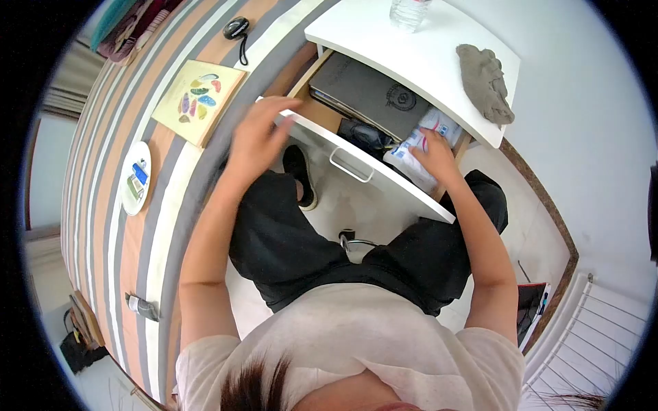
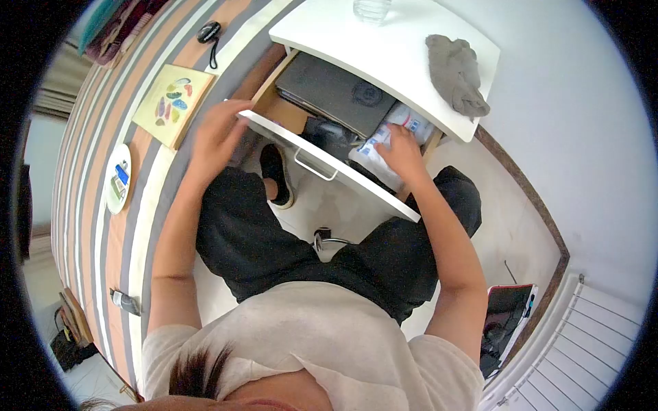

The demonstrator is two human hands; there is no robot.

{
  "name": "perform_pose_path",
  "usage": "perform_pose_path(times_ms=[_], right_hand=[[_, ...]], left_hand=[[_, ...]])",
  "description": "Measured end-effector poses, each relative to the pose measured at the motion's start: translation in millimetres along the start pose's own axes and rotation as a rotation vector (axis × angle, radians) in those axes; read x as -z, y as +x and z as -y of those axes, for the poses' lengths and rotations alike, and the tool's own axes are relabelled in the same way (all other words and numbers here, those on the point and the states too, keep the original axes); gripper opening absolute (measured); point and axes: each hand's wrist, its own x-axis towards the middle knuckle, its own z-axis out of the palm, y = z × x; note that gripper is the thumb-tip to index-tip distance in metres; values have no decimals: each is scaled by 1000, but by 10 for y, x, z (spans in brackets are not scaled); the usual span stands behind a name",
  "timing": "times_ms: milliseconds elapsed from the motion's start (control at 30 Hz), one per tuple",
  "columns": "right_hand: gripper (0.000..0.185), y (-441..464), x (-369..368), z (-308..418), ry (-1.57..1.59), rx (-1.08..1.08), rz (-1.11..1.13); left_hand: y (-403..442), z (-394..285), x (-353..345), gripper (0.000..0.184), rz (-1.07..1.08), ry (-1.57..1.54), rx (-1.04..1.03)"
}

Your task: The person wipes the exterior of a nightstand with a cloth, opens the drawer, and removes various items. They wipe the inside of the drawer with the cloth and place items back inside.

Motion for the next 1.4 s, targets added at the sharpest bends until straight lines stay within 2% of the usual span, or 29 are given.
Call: perform_pose_path(times_ms=[33, 67, 100, 167, 200, 267, 300, 333, 433, 533, 667, 867, 967, 1067, 1167, 1200, 1267, 1300, 1333, 1400], right_hand=[[57, 47, 1, -24, -25, -11, -21], [60, 121, 32, 11, 26, -134, 20], [61, 224, -61, -66, 208, -191, -22], [63, 415, -337, -260, 572, -296, -98], [61, 435, -391, -178, 582, -328, -167], [57, 412, -252, 78, 727, -347, -135], [55, 405, -197, 129, 801, -362, -121], [51, 448, -228, -12, 734, -335, -21], [49, 211, 144, 122, 237, -173, 132], [59, -96, 342, 253, -230, 136, 293], [65, -221, 361, 296, -268, 188, 212], [52, -198, 288, 217, -307, 251, 149], [45, -183, 199, 164, -294, 210, 285], [34, -195, 176, 136, -246, 228, 198], [24, -138, 393, 127, -109, 210, 78], [20, -120, 451, 27, -43, 202, -22], [18, -67, 793, 90, 491, -161, 81], [15, -108, 1015, 278, 616, -160, 8], [15, -139, 1154, 392, 650, -155, 11], [14, -223, 1367, 596, 705, -133, -3]], left_hand=[[170, -142, -126, 28, 114, -46, 20], [330, -153, -313, 29, 188, -166, 71], [479, -87, -528, 30, 262, -285, 122], [680, 164, -968, 41, 297, -528, 382], [771, 232, -1098, 46, 240, -547, 521], [870, 309, -1257, 55, 125, -577, 813], [896, 311, -1283, 58, 100, -572, 809], [908, 311, -1323, 61, 80, -567, 807], [914, 296, -1472, 62, 110, -489, 685], [919, 248, -1582, 55, 126, -446, 527], [957, 213, -1596, 51, 216, -333, 443], [992, 170, -1619, 46, 111, -385, 396], [967, 97, -1567, 43, 168, -354, 402], [928, 143, -1590, 38, 207, -439, 352], [884, 32, -1440, 33, 398, -566, 426], [844, 1, -1418, 32, 435, -703, 455], [814, -78, -1348, 37, 560, -754, 532], [809, -132, -1310, 40, 626, -779, 567], [793, -207, -1278, 56, 653, -755, 528], [789, -334, -1268, 64, 728, -846, 587]])
